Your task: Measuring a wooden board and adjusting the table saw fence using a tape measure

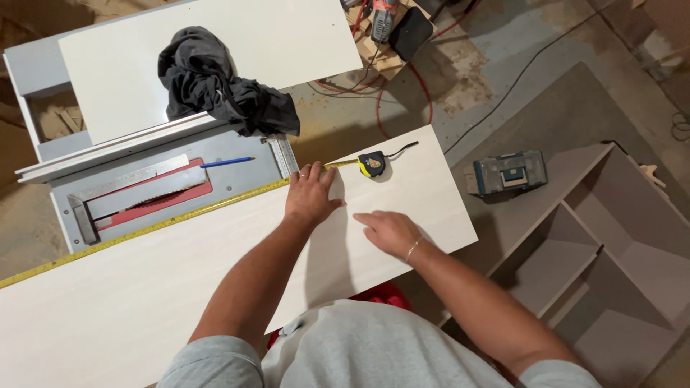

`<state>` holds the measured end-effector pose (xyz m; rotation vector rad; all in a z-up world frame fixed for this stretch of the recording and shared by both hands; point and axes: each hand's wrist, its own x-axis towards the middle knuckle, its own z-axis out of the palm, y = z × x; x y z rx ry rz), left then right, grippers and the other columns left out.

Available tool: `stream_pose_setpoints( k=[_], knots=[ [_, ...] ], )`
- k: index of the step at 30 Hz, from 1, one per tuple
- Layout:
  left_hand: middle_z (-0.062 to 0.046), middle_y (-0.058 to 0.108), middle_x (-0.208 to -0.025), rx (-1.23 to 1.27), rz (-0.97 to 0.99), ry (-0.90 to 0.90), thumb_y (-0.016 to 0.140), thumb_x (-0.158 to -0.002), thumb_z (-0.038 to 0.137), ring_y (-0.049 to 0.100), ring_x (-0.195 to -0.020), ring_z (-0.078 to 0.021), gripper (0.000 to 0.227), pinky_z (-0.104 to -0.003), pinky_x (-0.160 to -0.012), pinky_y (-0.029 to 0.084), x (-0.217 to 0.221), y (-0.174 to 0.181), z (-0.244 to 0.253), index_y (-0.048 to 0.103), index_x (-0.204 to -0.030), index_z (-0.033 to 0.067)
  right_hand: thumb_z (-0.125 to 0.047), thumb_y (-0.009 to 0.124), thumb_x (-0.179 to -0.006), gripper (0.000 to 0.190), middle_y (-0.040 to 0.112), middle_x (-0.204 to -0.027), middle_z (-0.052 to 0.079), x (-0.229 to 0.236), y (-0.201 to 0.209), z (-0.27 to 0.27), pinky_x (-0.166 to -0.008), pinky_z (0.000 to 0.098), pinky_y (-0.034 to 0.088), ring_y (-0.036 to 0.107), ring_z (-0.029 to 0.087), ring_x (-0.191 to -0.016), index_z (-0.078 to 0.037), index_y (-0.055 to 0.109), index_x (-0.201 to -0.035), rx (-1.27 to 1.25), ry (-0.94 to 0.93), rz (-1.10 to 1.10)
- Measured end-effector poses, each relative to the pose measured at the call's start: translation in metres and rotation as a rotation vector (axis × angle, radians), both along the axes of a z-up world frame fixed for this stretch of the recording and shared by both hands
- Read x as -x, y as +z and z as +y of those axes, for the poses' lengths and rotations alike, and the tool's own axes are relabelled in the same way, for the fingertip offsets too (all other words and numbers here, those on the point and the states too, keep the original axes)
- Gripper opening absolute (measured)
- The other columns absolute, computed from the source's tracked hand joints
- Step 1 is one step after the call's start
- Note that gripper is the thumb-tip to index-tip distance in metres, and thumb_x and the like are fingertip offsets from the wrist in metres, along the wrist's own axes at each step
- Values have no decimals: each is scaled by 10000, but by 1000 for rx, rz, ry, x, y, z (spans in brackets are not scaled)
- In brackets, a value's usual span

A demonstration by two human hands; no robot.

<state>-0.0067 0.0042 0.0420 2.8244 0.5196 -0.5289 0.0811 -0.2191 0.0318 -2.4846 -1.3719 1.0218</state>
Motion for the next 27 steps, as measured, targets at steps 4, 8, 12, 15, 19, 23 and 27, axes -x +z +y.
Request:
stream_pose_setpoints(
  k=[4,8,12,15,19,23,27],
  knots=[
    [-114,404,-1552,3,-5,-1,683,-868,665,388,-1468,-329,856,-512,-1172,326,0,-2,0,358,-1558,276,-337,464,-1001,523,712,-1204,40,-8,10,19,-1011,453,547,685,304,-1141,-418,453,-1518,59,64,8],
    [-122,402,-1565,-3,-3,-2,675,-868,671,385,-1472,-330,854,-510,-1182,316,1,-4,1,362,-1558,276,-308,470,-992,528,701,-1114,60,-3,24,26,-952,466,569,702,323,-1058,-394,430,-1512,106,119,-53],
    [-124,399,-1573,0,-9,-1,676,-868,669,386,-1473,-331,849,-512,-1181,322,1,-4,1,375,-1556,273,-247,468,-985,591,677,-1062,101,4,38,28,-914,487,584,704,356,-1005,-340,361,-1559,116,148,-78],
    [-129,402,-1567,5,-12,-1,678,-876,656,389,-1469,-334,837,-516,-1179,320,1,-2,2,388,-1557,267,-243,459,-989,632,663,-1059,128,6,44,30,-906,494,582,703,366,-998,-345,303,-1593,148,159,-62],
    [-132,412,-1556,16,-33,7,698,-860,650,399,-1462,-342,848,-519,-1176,320,2,-10,2,389,-1554,272,-234,458,-995,638,667,-1052,130,5,45,31,-901,494,583,705,366,-994,-329,286,-1602,150,166,-60],
    [-131,425,-1546,15,-59,7,712,-848,642,410,-1453,-343,844,-517,-1169,327,2,-6,2,405,-1541,271,-255,431,-1005,598,680,-1085,130,-6,38,28,-936,494,573,702,365,-1034,-352,315,-1584,167,131,-36],
    [-129,414,-1556,33,-43,12,707,-855,639,397,-1463,-339,850,-513,-1173,319,1,0,2,390,-1550,267,-320,427,-1000,581,691,-1262,152,-35,36,16,-1049,497,524,651,376,-1222,-432,363,-1566,192,-46,17]
  ],
)
